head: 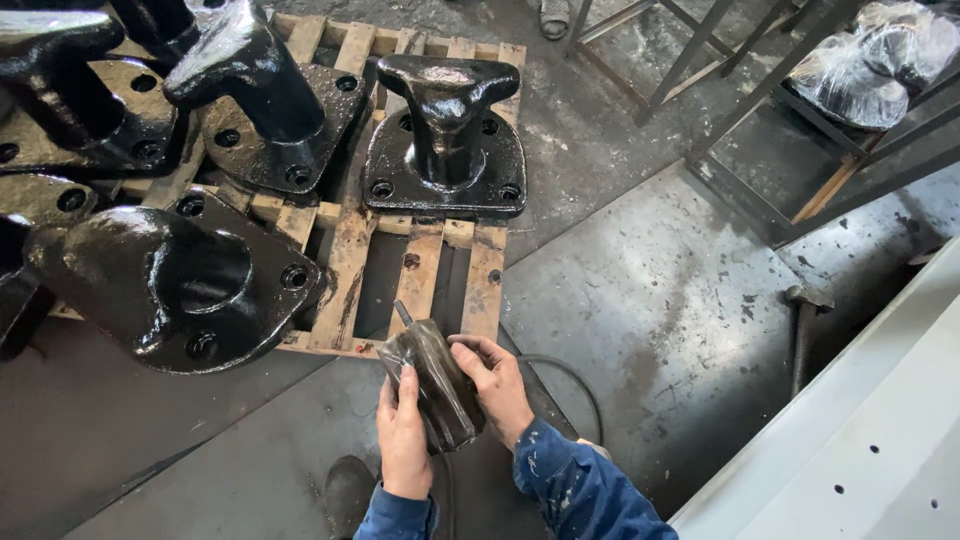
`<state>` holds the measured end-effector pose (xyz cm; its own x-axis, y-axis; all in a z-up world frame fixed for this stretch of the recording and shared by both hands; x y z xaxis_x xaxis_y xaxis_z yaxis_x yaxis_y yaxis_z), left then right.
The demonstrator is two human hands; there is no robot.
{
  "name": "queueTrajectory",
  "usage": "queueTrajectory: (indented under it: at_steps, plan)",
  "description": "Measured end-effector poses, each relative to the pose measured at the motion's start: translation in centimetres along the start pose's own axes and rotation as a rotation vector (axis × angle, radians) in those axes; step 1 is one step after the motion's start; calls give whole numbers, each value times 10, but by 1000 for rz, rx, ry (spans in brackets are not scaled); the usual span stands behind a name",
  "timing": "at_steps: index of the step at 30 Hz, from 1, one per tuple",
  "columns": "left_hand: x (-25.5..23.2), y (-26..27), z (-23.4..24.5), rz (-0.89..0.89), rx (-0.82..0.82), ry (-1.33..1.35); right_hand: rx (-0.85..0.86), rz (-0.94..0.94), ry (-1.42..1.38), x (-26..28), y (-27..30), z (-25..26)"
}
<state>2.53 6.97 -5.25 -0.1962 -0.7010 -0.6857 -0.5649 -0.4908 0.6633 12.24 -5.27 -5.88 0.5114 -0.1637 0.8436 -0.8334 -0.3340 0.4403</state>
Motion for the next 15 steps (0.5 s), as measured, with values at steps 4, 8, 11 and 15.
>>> queueTrajectory:
  at_steps: [4, 8, 11, 15]
  plan:
    - [-4, 4, -2, -9, -2, -8, 8, 17, 1, 2, 1, 1]
    - [-11, 10, -7, 1, 2, 2, 7, 39, 66, 8, 2, 0]
    - [-11, 10, -8, -3, 0, -8, -1, 51, 73, 10, 3, 0]
    - [-9, 9, -6, -11, -15, -26, -6, 34, 78, 8, 2, 2]
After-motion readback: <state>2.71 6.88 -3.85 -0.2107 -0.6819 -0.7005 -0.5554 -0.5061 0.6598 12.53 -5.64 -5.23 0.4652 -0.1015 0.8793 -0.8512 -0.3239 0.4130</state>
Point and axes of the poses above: each hand's wrist, its own y-axis away from the middle knuckle, its own z-axis out of the back of the hand, x = y × z, the point moved 8 cm from there along -y, towards the middle knuckle, and after that the axes turned 4 degrees about z, right-handed, at the moved point
